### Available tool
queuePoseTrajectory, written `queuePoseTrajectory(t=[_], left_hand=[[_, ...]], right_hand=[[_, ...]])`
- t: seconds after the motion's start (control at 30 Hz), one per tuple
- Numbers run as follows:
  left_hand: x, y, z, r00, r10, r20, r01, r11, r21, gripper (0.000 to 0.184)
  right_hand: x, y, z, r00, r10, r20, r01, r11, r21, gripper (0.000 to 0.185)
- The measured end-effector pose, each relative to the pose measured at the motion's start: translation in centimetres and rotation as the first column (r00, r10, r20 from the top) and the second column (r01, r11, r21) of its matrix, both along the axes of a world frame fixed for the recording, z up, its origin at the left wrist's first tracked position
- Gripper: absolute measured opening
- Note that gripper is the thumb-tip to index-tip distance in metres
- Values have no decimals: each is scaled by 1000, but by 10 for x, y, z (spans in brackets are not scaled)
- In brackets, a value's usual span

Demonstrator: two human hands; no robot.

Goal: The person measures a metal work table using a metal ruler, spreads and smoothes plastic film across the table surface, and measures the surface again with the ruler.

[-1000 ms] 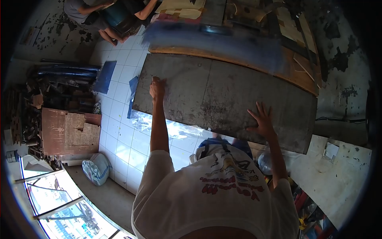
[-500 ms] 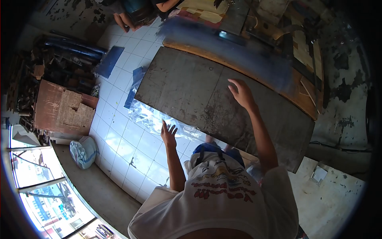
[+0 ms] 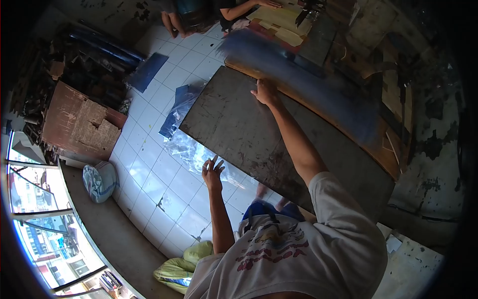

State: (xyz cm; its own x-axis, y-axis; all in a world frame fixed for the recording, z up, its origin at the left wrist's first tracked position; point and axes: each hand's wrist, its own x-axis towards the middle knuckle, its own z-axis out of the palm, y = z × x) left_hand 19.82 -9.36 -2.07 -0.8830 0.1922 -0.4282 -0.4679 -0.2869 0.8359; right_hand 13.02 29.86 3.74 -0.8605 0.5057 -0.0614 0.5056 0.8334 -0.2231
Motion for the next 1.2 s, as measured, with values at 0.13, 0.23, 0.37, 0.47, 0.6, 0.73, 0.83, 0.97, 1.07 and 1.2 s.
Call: queuePoseTrajectory(t=[0.13, 0.23, 0.37, 0.47, 0.6, 0.73, 0.83, 0.97, 1.07, 1.2], left_hand=[[4, 2, -2, 998, 69, -12, -68, 994, 89, 28], [6, 3, -3, 997, 72, -26, -70, 993, 91, 27], [6, 4, -1, 997, 79, 1, -79, 994, 77, 29], [6, 4, 1, 996, 87, 27, -88, 994, 57, 28], [6, 1, -3, 999, 52, -5, -52, 998, 47, 31], [4, 1, -9, 997, 75, 16, -75, 996, 41, 30], [5, 5, -6, 991, 132, 20, -133, 990, 54, 33], [-5, 12, -10, 992, 120, -37, -120, 993, 7, 36], [-13, 15, -12, 991, 129, -41, -131, 990, -48, 35], [-21, 17, -18, 991, 116, -59, -120, 990, -71, 33]], right_hand=[[-10, -2, -6, 997, 17, -81, -9, 996, 93, 65], [-17, 0, -12, 997, -12, -80, 16, 999, 46, 69], [-23, 11, -9, 1000, 10, 28, -8, 997, -72, 63], [-28, 18, -6, 997, 40, 65, -25, 974, -225, 55], [-19, 17, -10, 992, -60, -107, 47, 992, -118, 48], [-14, 30, -7, 992, -25, -124, -5, 972, -236, 42], [-14, 38, -7, 996, -33, -80, 4, 938, -345, 37], [-12, 35, 0, 988, -140, -63, 119, 958, -261, 34], [-12, 29, -1, 982, -178, -63, 165, 970, -179, 34], [-8, 24, 0, 954, -218, -203, 191, 971, -144, 33]])
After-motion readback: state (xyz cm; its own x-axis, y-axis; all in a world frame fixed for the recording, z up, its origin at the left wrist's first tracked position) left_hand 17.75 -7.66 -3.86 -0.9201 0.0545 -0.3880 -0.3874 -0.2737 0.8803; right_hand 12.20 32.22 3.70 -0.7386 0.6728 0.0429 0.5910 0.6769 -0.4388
